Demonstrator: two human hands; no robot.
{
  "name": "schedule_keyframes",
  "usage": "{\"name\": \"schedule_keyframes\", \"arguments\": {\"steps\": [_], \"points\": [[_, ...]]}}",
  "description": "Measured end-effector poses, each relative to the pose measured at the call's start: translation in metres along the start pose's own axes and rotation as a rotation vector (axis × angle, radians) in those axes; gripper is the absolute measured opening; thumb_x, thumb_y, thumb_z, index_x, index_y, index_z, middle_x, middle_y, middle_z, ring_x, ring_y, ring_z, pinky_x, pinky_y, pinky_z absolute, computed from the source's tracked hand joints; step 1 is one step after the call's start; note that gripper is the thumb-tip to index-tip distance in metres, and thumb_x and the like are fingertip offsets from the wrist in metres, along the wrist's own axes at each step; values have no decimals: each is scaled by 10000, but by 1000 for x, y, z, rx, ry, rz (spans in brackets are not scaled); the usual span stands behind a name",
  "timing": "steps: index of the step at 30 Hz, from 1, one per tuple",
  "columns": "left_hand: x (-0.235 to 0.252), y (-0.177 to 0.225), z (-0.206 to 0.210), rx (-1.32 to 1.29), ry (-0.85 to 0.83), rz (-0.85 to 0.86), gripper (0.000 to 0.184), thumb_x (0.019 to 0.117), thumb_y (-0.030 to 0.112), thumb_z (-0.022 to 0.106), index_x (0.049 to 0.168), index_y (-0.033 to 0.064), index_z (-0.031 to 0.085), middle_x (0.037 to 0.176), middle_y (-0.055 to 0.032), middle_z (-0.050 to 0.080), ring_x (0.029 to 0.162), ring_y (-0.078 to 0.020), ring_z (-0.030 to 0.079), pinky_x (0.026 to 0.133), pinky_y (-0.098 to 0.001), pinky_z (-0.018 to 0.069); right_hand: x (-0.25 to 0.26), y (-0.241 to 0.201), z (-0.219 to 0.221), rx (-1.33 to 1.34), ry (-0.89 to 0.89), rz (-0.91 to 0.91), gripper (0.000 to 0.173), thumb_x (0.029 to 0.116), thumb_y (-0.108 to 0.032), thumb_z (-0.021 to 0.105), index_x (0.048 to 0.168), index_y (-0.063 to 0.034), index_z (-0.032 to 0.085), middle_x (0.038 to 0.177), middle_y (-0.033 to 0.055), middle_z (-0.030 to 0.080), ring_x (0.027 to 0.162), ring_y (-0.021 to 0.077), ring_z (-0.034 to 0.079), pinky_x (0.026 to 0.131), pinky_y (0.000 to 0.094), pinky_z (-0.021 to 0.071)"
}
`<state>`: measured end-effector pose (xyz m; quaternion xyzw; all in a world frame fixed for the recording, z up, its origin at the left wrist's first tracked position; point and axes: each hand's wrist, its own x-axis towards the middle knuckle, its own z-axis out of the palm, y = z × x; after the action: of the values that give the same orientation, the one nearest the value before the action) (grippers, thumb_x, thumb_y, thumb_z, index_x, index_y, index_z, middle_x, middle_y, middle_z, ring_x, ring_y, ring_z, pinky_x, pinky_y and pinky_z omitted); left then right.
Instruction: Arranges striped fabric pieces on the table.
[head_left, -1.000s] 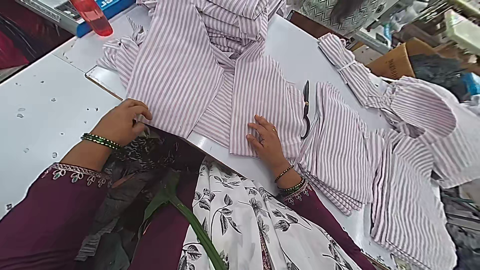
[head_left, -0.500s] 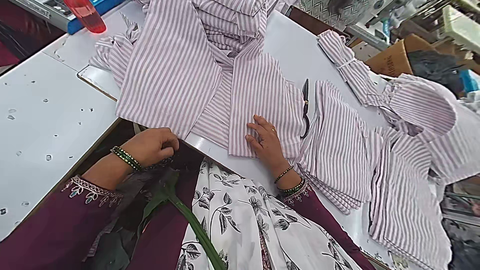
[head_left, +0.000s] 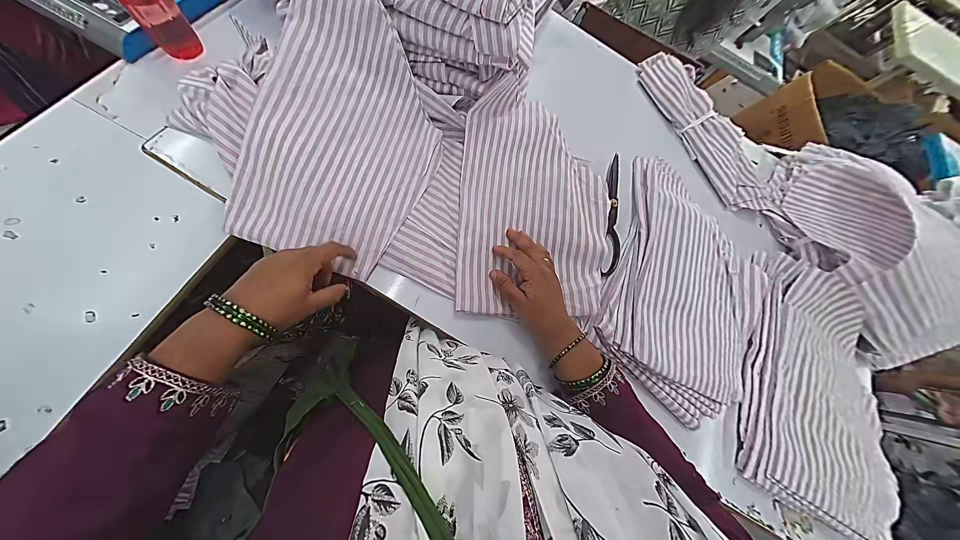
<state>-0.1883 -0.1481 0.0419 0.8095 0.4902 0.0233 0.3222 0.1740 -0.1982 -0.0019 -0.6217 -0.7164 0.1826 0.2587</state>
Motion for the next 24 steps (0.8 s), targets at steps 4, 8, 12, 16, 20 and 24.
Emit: {"name": "schedule_keyframes", "arguments": {"steps": [4,8,12,16,20,24], "points": [[5,18,-9,23,-588,-73,206,1001,184,677,1074,-3,723,919,-163,701,871,-287,653,852,-517,500,0,-1,-1,-3,1,3,399,985,-318,590,1266,-61,711,1522,190,505,1478,391,378,1215,608,212],[-5,1,6,-27,-50,-57,249,940,229,756,901,0,666,677,-109,605,653,-273,609,641,-513,494,-1,-1,0,-3,6,-2,404,988,-319,579,1263,-54,711,1517,198,509,1472,403,383,1209,613,216],[10,8,2,-34,-72,-475,628,1085,476,410,912,-57,694,851,-254,680,859,-432,670,815,-655,480,0,0,0,-17,8,-9,413,991,-332,574,1266,-56,709,1518,192,509,1471,401,385,1210,610,218],[18,18,23,-511,-96,-667,549,1100,416,433,965,-51,689,767,-94,659,643,-129,617,687,-309,536,0,0,0,-3,17,-14,409,985,-323,581,1268,-56,708,1512,194,515,1467,400,393,1201,622,225],[9,15,36,-985,-35,-677,207,1061,13,422,996,1,618,764,-15,695,641,-57,671,631,-195,553,0,-1,0,0,8,1,404,984,-326,582,1261,-62,714,1516,188,513,1470,396,387,1200,621,224],[4,-2,41,-1165,-5,-649,514,1130,324,187,1013,65,616,857,-38,727,762,-147,724,698,-276,591,0,0,0,3,8,-1,408,987,-331,576,1262,-63,714,1517,192,510,1471,399,385,1201,623,223]]}}
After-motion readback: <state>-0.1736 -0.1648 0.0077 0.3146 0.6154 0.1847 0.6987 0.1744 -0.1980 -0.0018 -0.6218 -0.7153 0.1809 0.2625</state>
